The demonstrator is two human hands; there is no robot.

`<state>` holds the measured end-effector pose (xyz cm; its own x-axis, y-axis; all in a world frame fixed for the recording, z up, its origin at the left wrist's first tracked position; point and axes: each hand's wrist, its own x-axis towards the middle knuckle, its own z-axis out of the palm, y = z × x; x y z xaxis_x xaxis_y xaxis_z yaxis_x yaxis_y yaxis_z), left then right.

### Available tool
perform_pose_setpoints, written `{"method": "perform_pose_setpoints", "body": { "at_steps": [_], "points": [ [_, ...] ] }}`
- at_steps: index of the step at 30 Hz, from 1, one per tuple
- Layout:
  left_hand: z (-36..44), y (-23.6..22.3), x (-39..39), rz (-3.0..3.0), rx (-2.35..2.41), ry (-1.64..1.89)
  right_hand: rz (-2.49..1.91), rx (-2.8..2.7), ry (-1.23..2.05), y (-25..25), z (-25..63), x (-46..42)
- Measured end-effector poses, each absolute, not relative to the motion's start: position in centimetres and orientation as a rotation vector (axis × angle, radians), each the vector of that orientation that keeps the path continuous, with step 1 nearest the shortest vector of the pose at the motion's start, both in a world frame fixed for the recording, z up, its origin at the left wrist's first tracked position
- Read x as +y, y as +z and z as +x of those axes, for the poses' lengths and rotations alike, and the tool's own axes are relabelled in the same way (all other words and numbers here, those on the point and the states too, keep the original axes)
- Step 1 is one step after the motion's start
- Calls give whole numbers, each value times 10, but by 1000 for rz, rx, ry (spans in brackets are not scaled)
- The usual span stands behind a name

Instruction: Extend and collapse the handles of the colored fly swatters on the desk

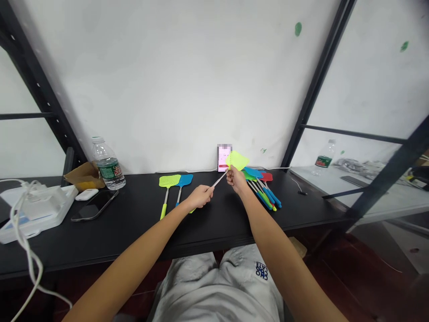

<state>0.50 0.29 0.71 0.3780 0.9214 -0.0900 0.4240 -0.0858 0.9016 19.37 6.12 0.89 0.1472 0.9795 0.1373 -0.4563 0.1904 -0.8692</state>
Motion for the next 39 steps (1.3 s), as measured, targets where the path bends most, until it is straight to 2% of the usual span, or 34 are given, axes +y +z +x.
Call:
{"method": "perform_pose_setpoints", "body": {
  "at_steps": [15, 31, 39],
  "points": [
    [5, 0, 6, 2250, 1316, 803, -840, -816, 1013, 5, 185, 60],
    [7, 1, 11, 2304, 1438, 901, -811, -968, 1081, 0, 149, 45],
    [6, -3, 17, 2004, 1370, 1025, -801, -1164, 1180, -6, 132, 42]
  ]
}}
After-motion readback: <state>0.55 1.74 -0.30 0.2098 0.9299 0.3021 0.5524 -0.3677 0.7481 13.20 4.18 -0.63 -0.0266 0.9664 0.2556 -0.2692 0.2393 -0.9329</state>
